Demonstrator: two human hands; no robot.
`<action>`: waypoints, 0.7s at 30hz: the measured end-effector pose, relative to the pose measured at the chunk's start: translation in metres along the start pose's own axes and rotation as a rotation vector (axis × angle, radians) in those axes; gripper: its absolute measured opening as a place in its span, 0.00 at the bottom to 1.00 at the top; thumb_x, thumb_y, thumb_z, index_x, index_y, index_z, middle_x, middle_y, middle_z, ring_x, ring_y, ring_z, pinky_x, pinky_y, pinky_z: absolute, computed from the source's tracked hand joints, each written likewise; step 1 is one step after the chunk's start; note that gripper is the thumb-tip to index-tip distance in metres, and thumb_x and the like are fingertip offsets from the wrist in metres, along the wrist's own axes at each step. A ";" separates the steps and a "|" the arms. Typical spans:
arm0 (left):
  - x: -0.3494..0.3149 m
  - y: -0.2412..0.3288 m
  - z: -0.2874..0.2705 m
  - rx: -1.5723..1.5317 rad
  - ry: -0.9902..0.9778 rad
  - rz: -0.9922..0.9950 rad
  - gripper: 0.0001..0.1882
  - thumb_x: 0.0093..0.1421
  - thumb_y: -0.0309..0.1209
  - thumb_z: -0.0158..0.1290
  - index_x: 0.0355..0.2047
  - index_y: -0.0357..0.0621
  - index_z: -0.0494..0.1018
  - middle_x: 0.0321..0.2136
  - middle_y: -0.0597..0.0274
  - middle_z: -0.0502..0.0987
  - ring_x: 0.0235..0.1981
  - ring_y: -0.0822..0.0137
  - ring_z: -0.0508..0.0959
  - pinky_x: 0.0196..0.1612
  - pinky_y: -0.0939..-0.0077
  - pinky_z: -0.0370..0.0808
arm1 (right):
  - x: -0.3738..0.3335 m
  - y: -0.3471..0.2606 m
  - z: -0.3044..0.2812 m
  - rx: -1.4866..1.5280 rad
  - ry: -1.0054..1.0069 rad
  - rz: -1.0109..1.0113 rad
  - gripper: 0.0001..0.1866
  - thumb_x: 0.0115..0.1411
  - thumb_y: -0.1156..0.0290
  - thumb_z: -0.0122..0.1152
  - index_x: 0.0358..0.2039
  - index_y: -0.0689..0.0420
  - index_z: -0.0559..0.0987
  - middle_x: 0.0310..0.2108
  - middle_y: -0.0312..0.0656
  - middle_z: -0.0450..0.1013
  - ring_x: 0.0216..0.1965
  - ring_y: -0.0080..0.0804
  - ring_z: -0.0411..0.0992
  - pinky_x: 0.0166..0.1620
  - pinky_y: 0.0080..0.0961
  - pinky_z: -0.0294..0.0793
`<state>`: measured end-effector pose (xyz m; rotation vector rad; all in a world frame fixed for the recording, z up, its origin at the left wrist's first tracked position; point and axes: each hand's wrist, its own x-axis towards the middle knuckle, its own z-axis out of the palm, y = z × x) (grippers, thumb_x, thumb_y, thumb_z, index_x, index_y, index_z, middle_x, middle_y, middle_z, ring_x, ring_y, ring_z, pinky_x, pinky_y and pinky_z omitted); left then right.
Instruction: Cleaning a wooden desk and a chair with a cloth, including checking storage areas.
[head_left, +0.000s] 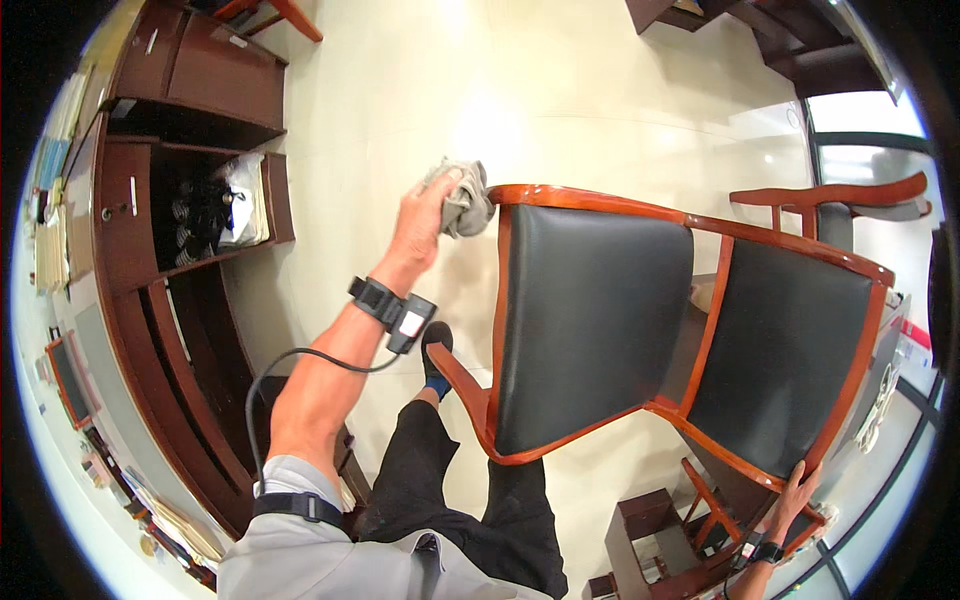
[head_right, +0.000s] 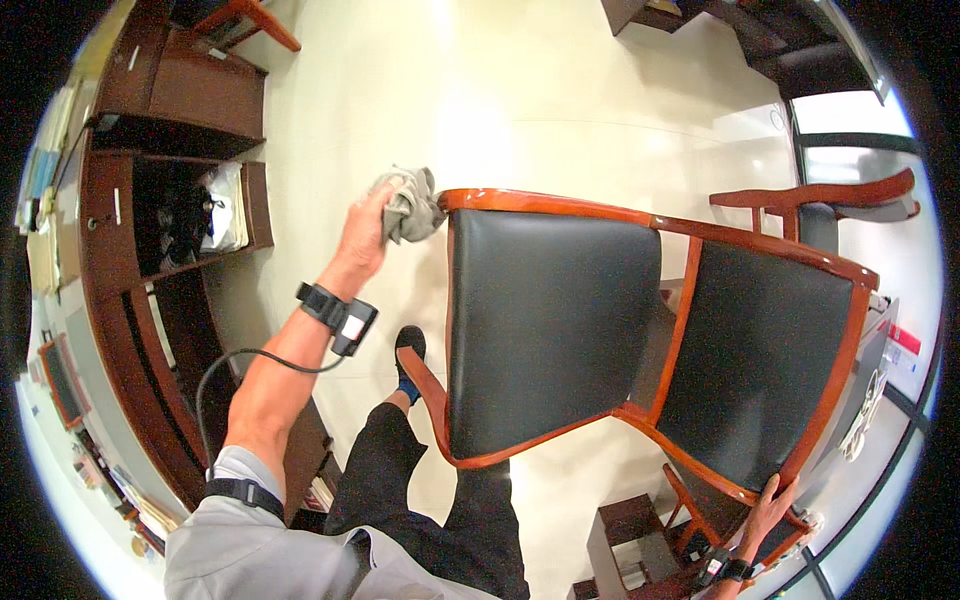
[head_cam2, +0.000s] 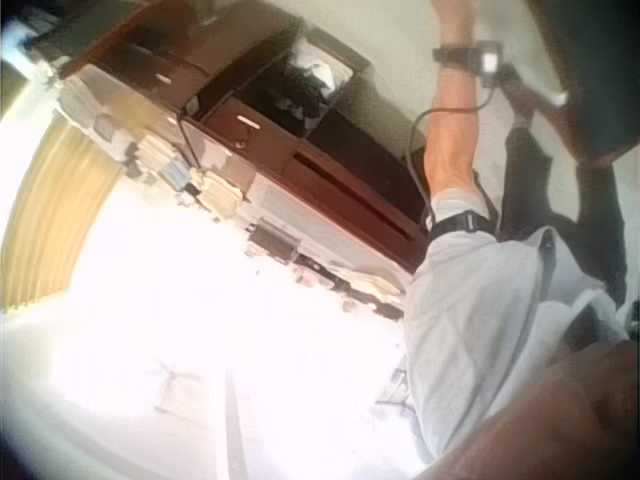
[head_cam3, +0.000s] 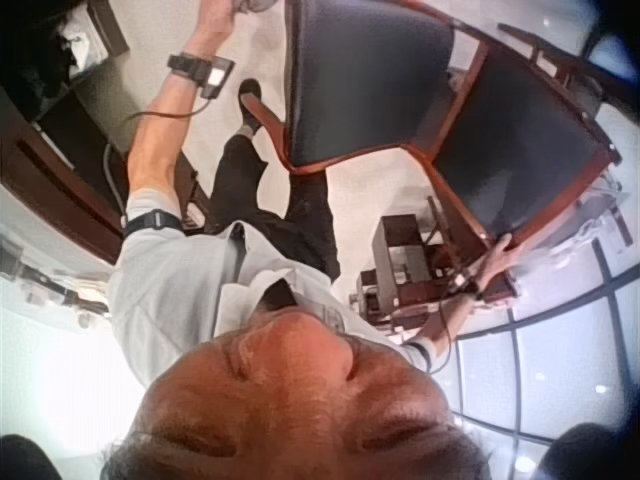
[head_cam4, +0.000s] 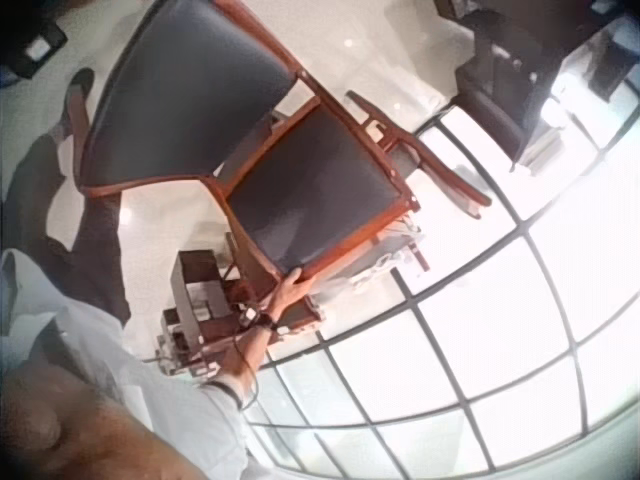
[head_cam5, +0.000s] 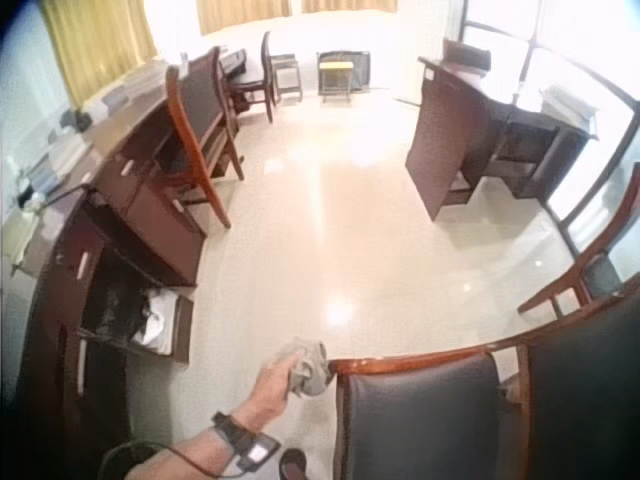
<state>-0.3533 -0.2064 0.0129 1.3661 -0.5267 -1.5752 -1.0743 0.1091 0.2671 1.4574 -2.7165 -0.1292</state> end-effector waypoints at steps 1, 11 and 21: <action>0.006 0.019 0.005 0.066 -0.047 0.023 0.17 0.65 0.36 0.51 0.49 0.37 0.74 0.43 0.61 0.78 0.44 0.70 0.78 0.47 0.74 0.75 | -0.006 -0.004 -0.004 -0.003 0.007 0.002 0.31 0.70 0.57 0.50 0.64 0.67 0.62 0.63 0.57 0.62 0.64 0.49 0.60 0.65 0.36 0.55; 0.103 0.014 0.019 0.901 -0.403 -0.160 0.19 0.60 0.47 0.53 0.37 0.45 0.81 0.34 0.63 0.80 0.34 0.71 0.75 0.39 0.74 0.72 | -0.013 -0.009 0.009 0.040 0.073 0.006 0.31 0.68 0.57 0.53 0.65 0.62 0.63 0.60 0.55 0.65 0.60 0.48 0.64 0.63 0.36 0.59; 0.113 -0.069 -0.063 0.712 0.006 -0.195 0.22 0.58 0.44 0.55 0.39 0.33 0.78 0.34 0.57 0.80 0.32 0.66 0.79 0.36 0.71 0.76 | -0.022 -0.049 -0.010 -0.002 0.106 0.079 0.30 0.68 0.58 0.53 0.65 0.60 0.63 0.60 0.52 0.65 0.61 0.45 0.63 0.64 0.37 0.58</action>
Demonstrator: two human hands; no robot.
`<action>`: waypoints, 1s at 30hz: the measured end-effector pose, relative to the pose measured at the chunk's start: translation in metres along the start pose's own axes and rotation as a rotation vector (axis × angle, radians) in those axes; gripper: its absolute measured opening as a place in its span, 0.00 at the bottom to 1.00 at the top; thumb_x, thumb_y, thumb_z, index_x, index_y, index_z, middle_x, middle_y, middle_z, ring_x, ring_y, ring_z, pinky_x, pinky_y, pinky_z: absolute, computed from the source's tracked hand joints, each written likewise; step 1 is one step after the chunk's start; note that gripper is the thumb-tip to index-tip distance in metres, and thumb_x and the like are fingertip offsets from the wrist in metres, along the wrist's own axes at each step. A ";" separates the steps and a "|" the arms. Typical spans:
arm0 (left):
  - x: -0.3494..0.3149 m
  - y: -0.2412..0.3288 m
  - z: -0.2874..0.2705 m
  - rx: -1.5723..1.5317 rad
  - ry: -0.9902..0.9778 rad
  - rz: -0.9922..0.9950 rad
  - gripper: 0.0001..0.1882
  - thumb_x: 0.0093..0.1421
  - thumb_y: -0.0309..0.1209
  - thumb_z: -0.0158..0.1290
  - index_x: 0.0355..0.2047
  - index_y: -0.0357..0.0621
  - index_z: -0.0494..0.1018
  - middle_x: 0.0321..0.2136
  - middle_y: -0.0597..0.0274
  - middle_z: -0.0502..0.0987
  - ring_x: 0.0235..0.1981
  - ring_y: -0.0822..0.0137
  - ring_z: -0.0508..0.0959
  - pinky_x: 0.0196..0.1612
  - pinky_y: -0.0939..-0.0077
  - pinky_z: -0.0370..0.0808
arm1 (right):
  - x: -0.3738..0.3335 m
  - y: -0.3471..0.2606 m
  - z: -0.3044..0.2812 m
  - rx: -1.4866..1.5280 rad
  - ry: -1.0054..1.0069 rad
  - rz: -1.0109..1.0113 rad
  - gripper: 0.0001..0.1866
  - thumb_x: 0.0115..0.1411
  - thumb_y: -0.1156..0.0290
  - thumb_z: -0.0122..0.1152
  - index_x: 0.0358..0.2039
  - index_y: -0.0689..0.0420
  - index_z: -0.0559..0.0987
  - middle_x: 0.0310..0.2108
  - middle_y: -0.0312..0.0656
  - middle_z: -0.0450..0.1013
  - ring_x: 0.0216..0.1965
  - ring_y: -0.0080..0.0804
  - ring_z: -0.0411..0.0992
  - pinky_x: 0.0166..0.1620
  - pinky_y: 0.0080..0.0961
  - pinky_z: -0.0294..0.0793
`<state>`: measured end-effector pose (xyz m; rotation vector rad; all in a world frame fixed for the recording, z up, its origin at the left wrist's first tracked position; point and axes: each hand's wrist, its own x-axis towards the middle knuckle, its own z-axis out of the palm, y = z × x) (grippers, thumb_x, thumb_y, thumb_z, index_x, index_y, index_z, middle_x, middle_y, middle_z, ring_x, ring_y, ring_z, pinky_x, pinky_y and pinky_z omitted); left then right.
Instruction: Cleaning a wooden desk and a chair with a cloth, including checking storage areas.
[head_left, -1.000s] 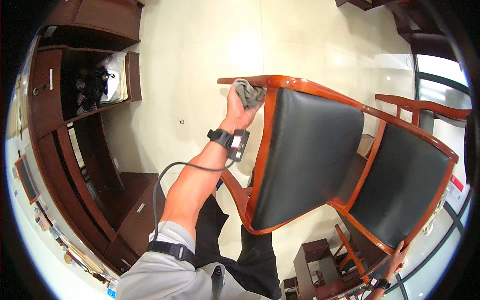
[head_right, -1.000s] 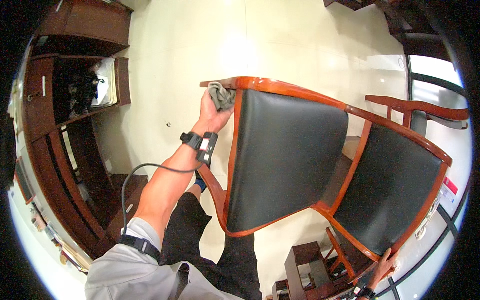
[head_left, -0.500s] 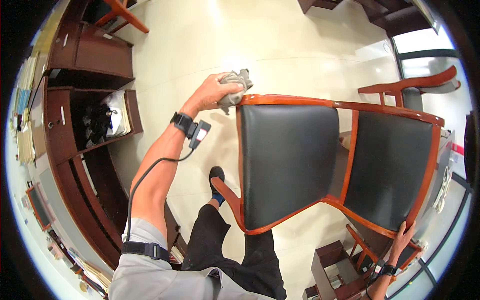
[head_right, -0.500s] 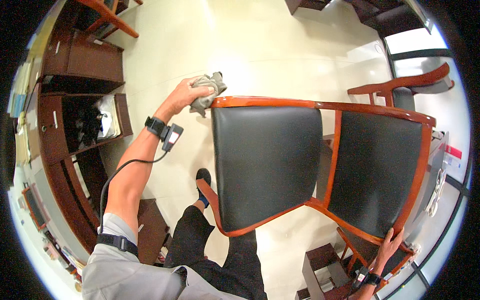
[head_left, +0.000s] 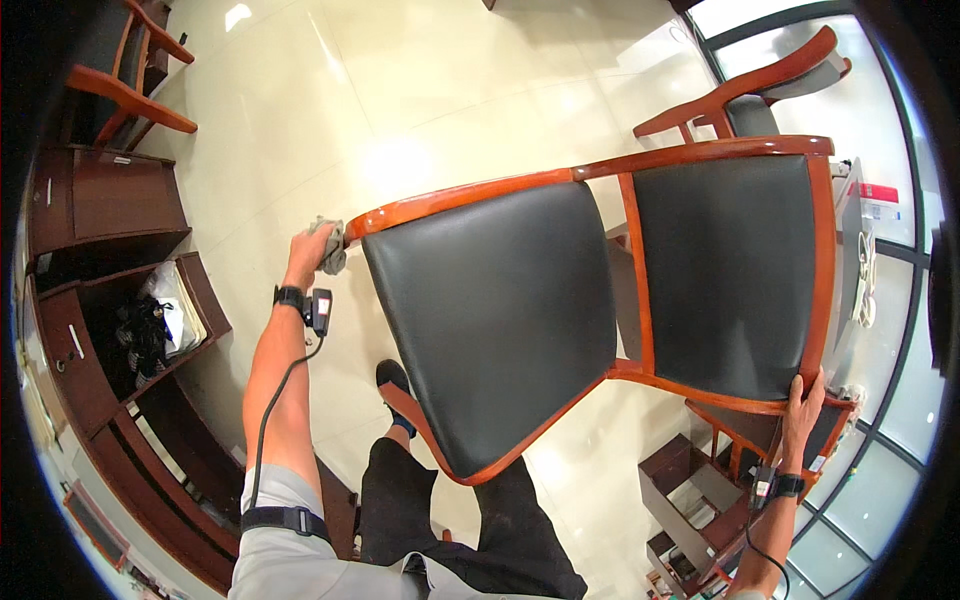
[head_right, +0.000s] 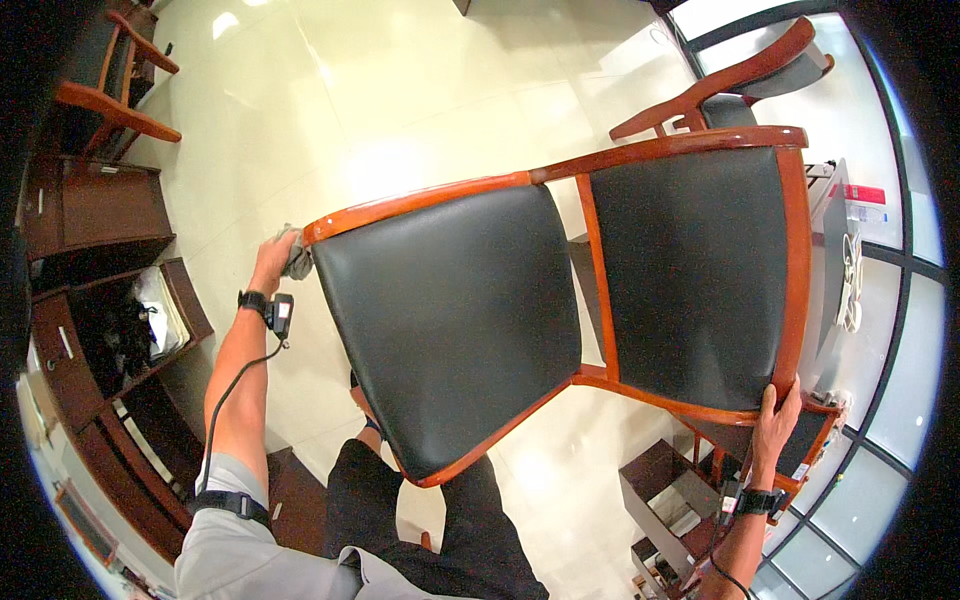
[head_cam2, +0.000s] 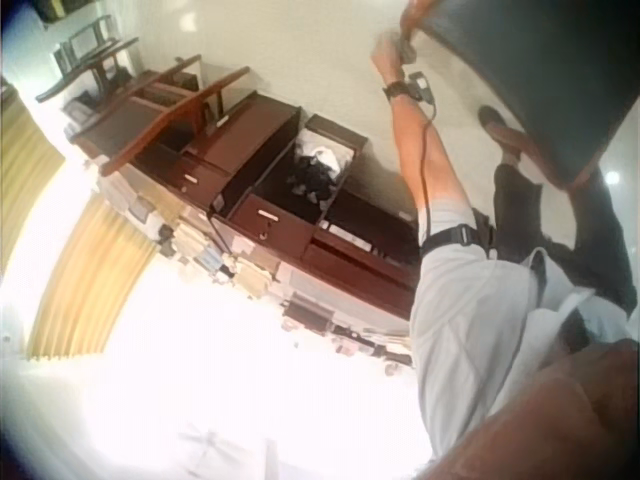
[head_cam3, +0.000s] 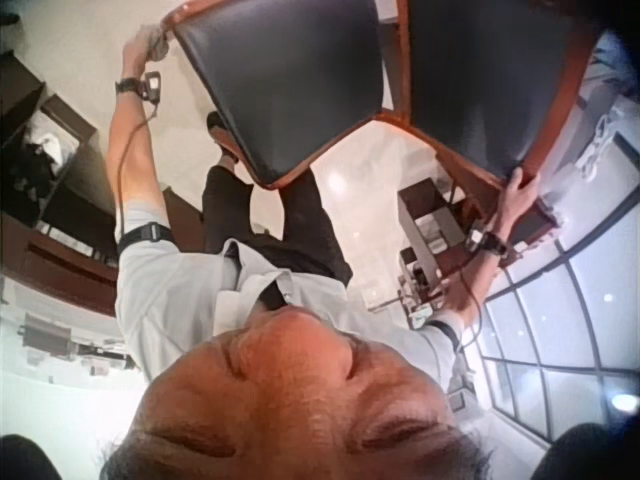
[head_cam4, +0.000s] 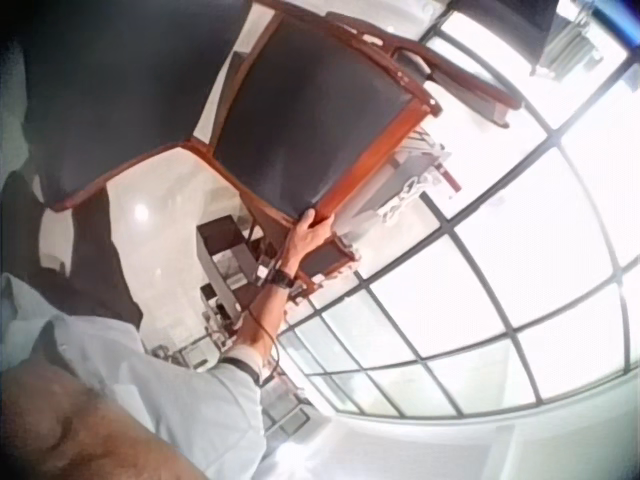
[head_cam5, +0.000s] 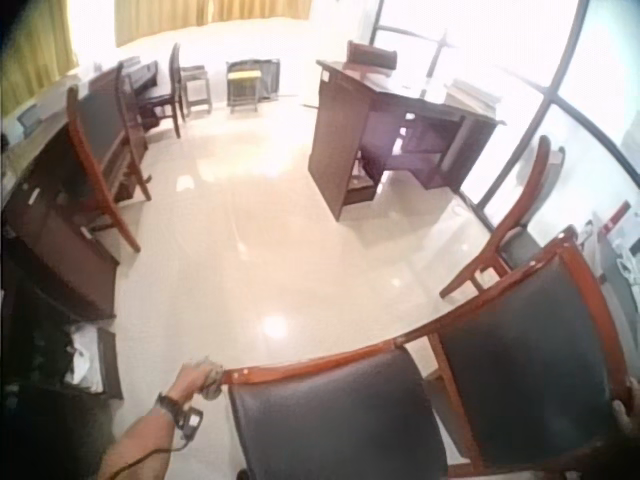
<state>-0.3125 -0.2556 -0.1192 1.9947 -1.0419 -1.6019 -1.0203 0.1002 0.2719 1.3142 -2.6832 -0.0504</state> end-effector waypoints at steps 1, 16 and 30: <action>-0.002 -0.019 -0.003 -0.088 -0.017 -0.039 0.22 0.58 0.44 0.55 0.39 0.34 0.78 0.33 0.57 0.80 0.31 0.67 0.79 0.35 0.69 0.76 | 0.002 0.002 -0.001 -0.011 -0.007 -0.023 0.30 0.68 0.58 0.53 0.65 0.60 0.63 0.59 0.51 0.66 0.61 0.45 0.63 0.63 0.37 0.59; -0.326 -0.064 0.023 -0.064 -0.257 -0.333 0.20 0.55 0.39 0.60 0.42 0.36 0.78 0.34 0.62 0.80 0.33 0.70 0.78 0.38 0.73 0.76 | 0.006 -0.037 -0.032 -0.073 -0.097 -0.081 0.30 0.65 0.55 0.56 0.60 0.62 0.66 0.46 0.54 0.73 0.49 0.52 0.70 0.51 0.44 0.69; -0.495 0.011 0.047 0.268 -0.224 -0.072 0.18 0.56 0.40 0.59 0.40 0.38 0.78 0.32 0.64 0.80 0.32 0.73 0.77 0.38 0.73 0.75 | -0.026 -0.060 -0.113 0.357 -0.207 -0.439 0.31 0.56 0.67 0.67 0.58 0.59 0.66 0.37 0.50 0.74 0.41 0.47 0.73 0.44 0.40 0.73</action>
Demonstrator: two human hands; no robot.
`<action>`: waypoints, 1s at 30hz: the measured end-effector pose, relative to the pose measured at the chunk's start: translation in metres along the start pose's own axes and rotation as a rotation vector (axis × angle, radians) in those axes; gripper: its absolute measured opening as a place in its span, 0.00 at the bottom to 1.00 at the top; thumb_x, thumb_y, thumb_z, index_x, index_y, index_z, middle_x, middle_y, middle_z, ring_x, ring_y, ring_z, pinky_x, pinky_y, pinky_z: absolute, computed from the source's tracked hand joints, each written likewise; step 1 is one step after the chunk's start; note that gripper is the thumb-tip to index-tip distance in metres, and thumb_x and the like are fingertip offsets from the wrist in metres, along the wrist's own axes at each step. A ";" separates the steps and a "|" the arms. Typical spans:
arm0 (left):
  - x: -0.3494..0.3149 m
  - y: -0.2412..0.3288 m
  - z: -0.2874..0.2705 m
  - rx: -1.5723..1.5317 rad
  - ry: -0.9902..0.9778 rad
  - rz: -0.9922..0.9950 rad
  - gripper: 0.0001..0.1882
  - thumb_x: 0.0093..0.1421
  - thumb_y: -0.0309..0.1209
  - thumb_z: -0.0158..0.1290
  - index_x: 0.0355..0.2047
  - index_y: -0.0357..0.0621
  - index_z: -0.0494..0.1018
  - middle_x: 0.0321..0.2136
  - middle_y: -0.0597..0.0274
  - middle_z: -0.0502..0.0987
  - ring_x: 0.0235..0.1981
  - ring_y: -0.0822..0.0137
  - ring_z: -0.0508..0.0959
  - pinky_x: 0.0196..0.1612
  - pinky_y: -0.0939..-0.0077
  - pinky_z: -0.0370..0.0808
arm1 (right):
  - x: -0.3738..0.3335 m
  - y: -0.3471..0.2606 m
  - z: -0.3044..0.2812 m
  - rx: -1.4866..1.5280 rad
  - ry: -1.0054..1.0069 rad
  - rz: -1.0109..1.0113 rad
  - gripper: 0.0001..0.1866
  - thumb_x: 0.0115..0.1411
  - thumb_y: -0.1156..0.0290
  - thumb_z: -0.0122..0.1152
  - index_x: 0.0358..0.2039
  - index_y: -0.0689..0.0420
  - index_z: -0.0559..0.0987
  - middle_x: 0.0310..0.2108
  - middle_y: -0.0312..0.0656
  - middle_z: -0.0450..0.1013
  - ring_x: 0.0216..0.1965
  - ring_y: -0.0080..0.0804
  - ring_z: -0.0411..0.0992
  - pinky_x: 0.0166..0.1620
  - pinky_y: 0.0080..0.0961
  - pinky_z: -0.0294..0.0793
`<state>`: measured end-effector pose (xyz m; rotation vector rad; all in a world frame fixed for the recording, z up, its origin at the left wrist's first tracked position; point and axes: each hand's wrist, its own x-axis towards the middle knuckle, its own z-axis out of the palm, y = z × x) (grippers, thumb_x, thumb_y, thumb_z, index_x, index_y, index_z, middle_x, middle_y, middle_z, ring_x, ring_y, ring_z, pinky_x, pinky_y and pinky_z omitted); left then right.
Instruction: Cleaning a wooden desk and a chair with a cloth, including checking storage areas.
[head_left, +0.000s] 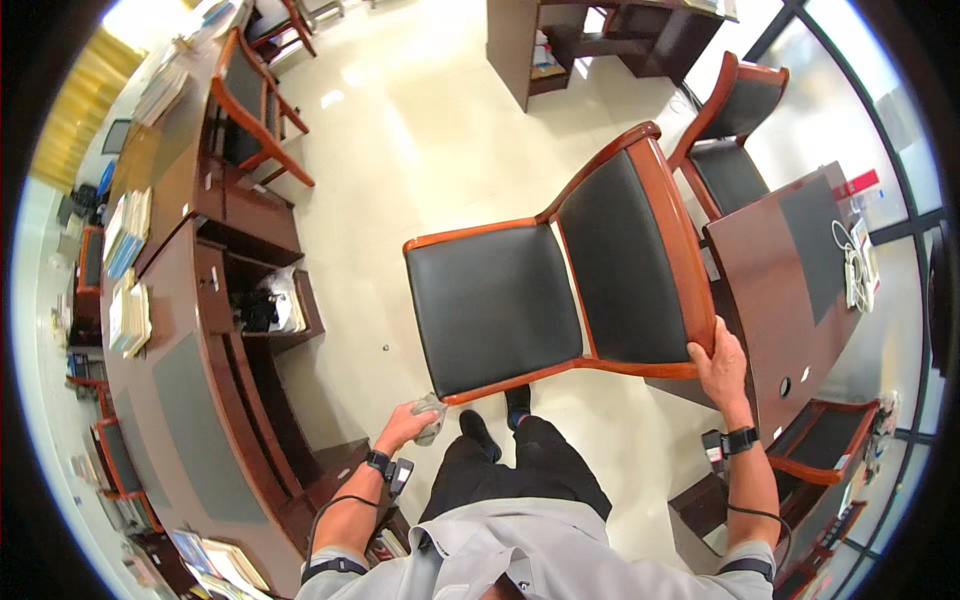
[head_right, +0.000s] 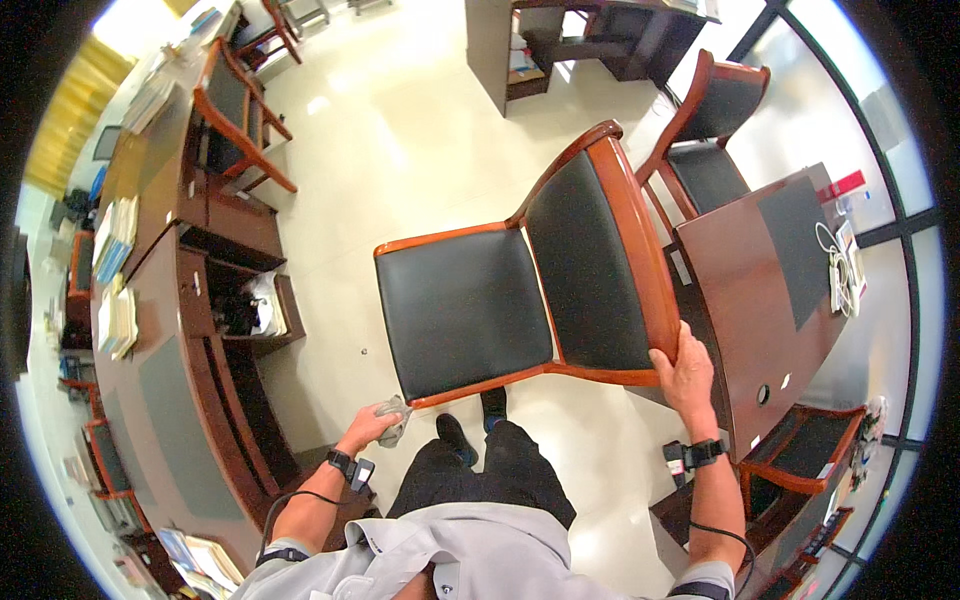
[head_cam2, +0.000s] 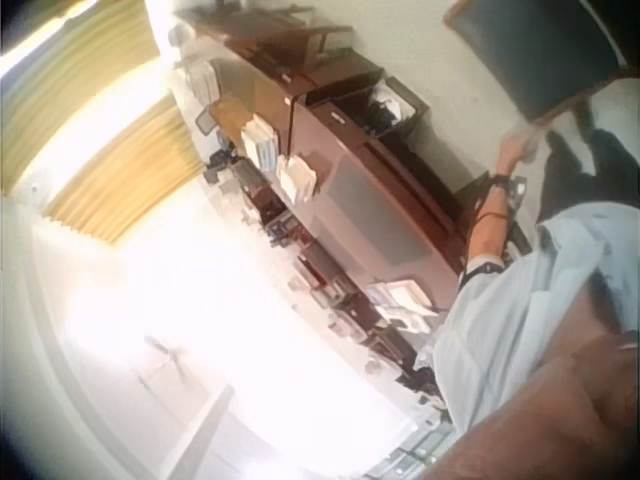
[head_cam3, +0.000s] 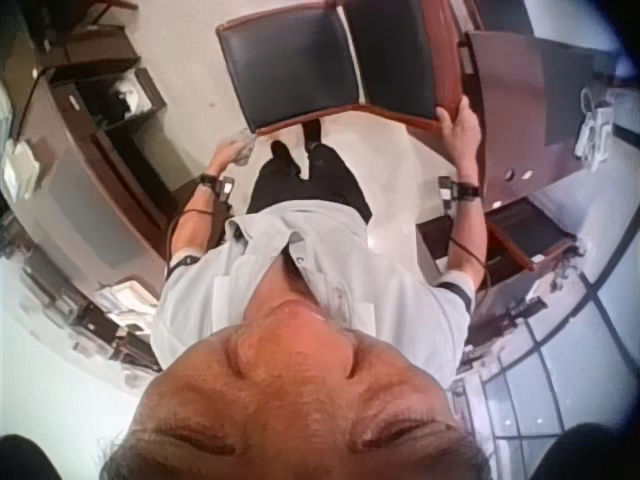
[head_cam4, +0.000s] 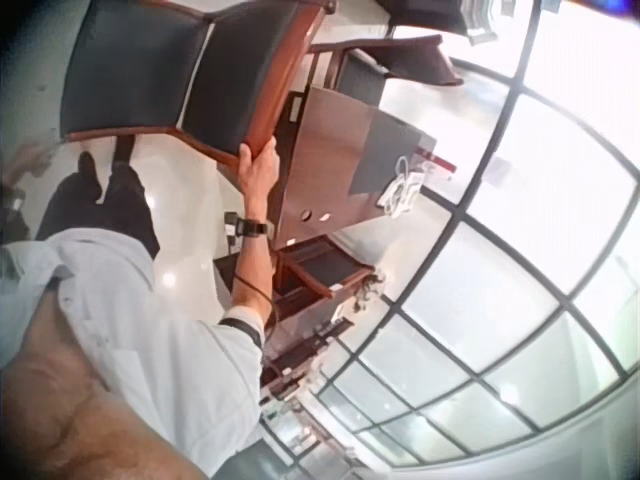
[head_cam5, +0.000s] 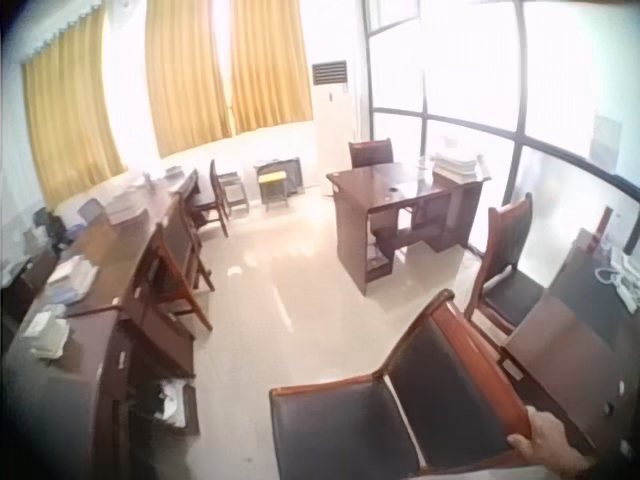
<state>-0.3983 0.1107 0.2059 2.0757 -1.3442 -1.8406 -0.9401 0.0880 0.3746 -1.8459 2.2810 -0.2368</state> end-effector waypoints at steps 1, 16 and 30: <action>0.005 -0.021 0.004 -0.021 0.006 0.031 0.18 0.55 0.40 0.59 0.39 0.38 0.78 0.31 0.64 0.80 0.31 0.73 0.76 0.38 0.74 0.74 | -0.003 -0.004 0.004 0.003 0.037 -0.024 0.31 0.55 0.67 0.67 0.57 0.59 0.66 0.37 0.50 0.74 0.40 0.46 0.73 0.43 0.40 0.73; -0.110 -0.052 0.034 -0.243 0.150 0.120 0.18 0.55 0.40 0.60 0.38 0.39 0.78 0.31 0.66 0.79 0.31 0.74 0.75 0.37 0.75 0.74 | -0.025 -0.055 0.014 -0.103 0.192 -0.134 0.29 0.54 0.61 0.69 0.51 0.62 0.69 0.35 0.49 0.75 0.40 0.46 0.75 0.42 0.39 0.76; -0.140 0.190 0.121 -0.557 -0.042 0.740 0.22 0.66 0.44 0.53 0.52 0.39 0.72 0.40 0.67 0.77 0.41 0.77 0.73 0.47 0.78 0.72 | -0.072 -0.107 -0.031 0.491 -0.157 -0.698 0.48 0.49 0.68 0.74 0.65 0.66 0.57 0.59 0.59 0.61 0.64 0.55 0.57 0.66 0.41 0.57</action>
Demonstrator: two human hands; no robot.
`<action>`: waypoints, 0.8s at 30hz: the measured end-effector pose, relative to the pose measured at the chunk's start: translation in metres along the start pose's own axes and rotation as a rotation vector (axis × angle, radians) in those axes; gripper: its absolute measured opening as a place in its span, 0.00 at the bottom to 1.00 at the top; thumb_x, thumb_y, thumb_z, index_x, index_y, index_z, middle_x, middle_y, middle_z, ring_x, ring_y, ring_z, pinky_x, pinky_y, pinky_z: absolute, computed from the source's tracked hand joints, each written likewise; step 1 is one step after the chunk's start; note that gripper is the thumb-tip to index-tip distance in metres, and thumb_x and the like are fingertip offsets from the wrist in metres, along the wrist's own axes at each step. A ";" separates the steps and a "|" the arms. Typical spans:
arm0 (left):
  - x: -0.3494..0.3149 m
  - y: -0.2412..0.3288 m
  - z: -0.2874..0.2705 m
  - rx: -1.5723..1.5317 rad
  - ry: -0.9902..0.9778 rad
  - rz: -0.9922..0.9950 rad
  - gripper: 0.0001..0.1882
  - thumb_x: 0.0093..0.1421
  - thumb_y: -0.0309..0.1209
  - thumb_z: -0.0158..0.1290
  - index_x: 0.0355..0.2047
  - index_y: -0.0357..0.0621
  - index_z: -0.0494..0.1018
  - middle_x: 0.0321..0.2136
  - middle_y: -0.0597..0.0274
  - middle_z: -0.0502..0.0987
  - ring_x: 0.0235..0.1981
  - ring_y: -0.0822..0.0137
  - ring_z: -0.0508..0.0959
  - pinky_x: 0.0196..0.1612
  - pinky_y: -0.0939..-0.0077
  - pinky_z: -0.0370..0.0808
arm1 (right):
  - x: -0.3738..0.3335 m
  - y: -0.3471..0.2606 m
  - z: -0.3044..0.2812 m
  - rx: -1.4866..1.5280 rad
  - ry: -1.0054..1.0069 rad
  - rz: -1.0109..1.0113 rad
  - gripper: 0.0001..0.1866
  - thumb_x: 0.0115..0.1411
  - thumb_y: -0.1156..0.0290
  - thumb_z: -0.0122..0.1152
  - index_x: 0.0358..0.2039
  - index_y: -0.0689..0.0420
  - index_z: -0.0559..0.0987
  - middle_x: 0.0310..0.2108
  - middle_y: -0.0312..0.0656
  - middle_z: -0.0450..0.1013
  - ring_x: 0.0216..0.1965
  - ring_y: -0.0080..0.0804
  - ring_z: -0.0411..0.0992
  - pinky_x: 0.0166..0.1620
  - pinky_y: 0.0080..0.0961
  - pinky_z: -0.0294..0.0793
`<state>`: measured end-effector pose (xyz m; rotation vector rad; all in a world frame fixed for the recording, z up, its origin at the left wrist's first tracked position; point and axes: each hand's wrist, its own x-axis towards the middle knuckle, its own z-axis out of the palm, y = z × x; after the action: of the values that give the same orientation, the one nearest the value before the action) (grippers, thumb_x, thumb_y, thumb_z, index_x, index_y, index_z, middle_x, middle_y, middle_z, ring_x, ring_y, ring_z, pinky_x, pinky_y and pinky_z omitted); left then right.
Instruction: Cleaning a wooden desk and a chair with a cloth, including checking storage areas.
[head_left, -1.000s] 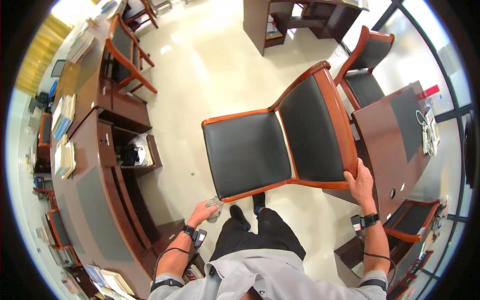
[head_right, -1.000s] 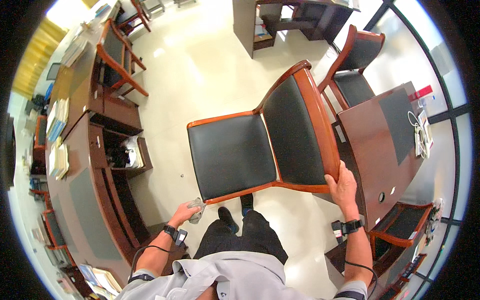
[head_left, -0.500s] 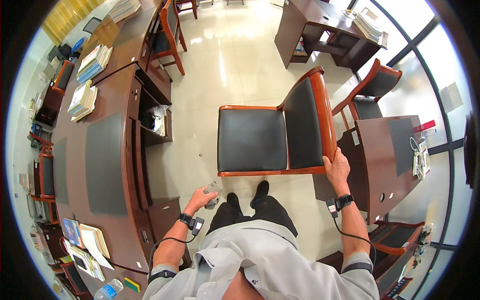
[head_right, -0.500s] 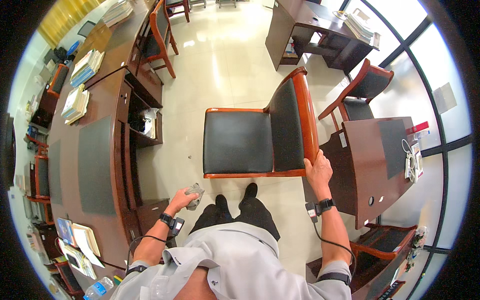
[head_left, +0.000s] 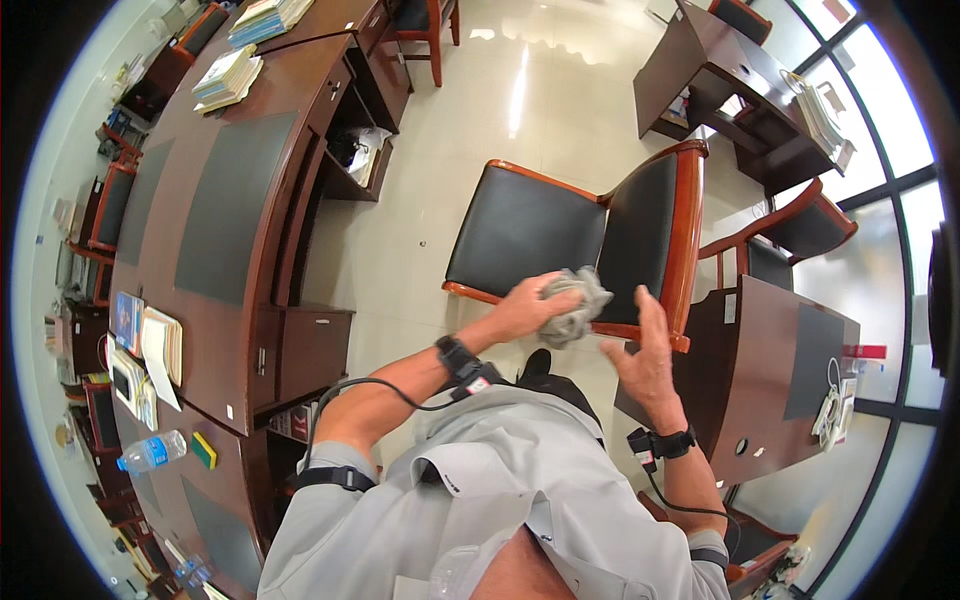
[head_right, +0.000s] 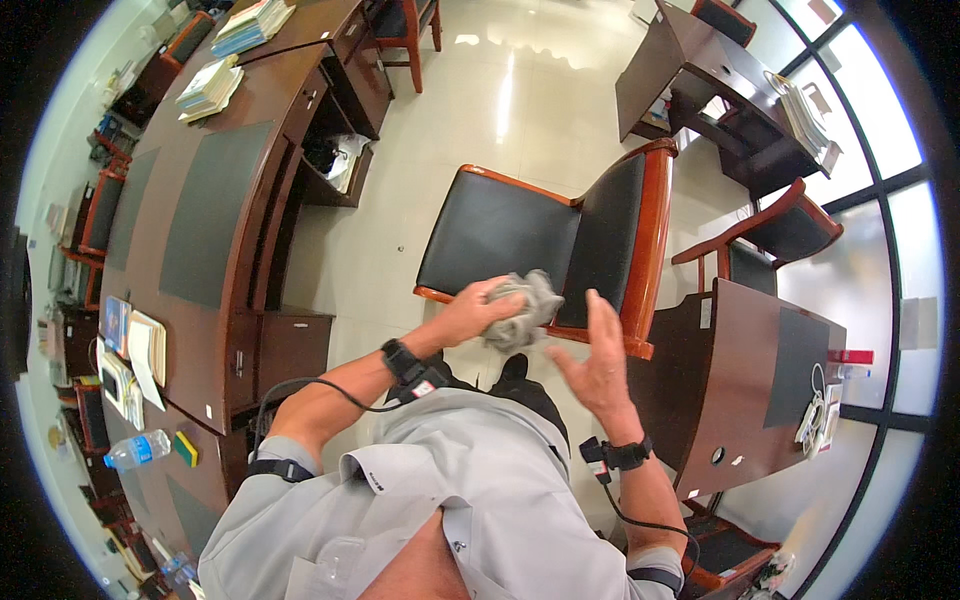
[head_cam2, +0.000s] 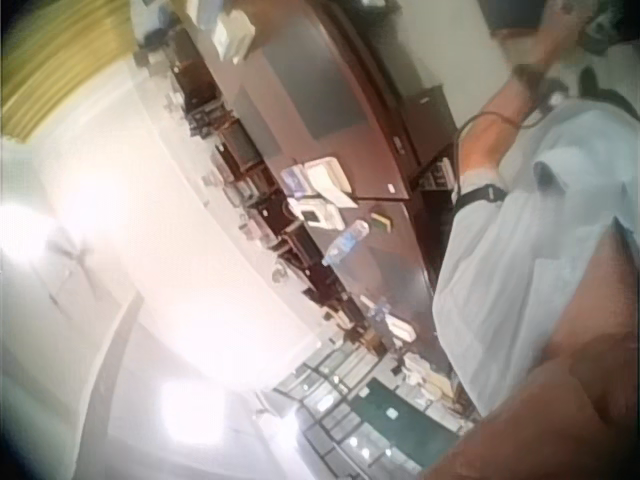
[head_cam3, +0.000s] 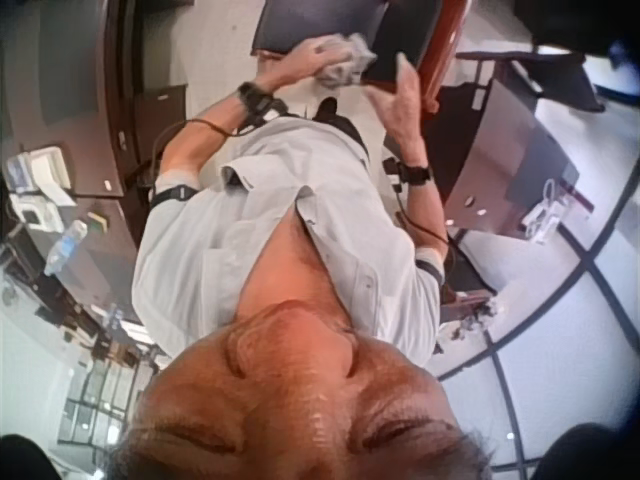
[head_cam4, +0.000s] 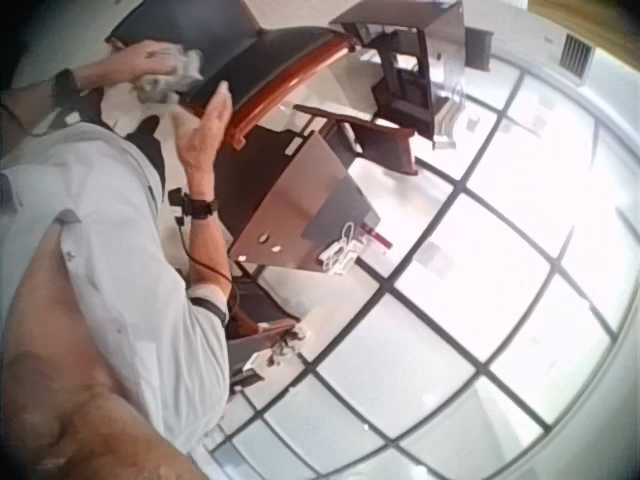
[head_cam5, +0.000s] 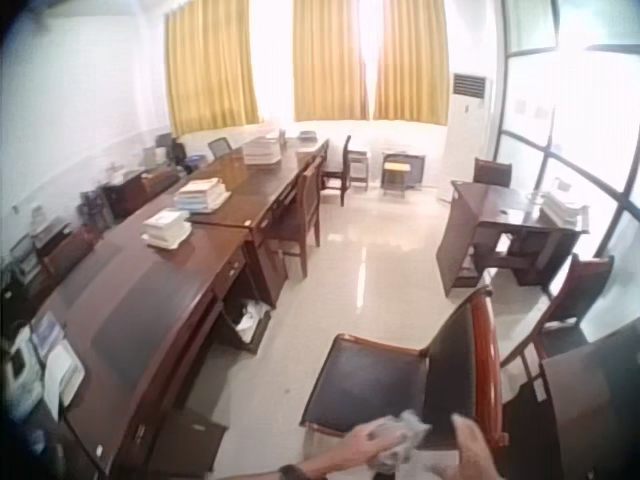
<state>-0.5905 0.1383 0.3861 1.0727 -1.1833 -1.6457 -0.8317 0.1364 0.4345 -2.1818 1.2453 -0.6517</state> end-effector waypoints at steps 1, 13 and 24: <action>0.010 0.003 0.018 0.000 0.018 0.043 0.24 0.67 0.44 0.52 0.55 0.39 0.69 0.43 0.65 0.76 0.43 0.77 0.72 0.49 0.77 0.71 | 0.004 -0.006 0.002 0.038 -0.080 -0.019 0.52 0.46 0.67 0.76 0.67 0.65 0.54 0.62 0.58 0.58 0.65 0.55 0.55 0.66 0.41 0.56; 0.060 0.038 0.109 0.162 -0.164 0.230 0.38 0.69 0.53 0.41 0.68 0.38 0.48 0.61 0.48 0.63 0.61 0.58 0.65 0.65 0.66 0.60 | 0.014 0.039 -0.041 0.257 0.160 -0.093 0.35 0.45 0.76 0.74 0.55 0.62 0.71 0.57 0.50 0.67 0.58 0.48 0.67 0.61 0.38 0.65; 0.063 -0.027 0.116 0.575 -0.049 0.103 0.42 0.58 0.55 0.57 0.62 0.36 0.62 0.51 0.43 0.71 0.52 0.51 0.74 0.52 0.61 0.73 | -0.031 0.142 -0.084 0.509 0.120 0.523 0.25 0.54 0.77 0.61 0.54 0.58 0.71 0.47 0.37 0.72 0.48 0.29 0.70 0.53 0.27 0.70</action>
<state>-0.7228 0.1154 0.3720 1.2903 -1.7753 -1.2834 -0.9876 0.0848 0.3983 -1.3509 1.4424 -0.7755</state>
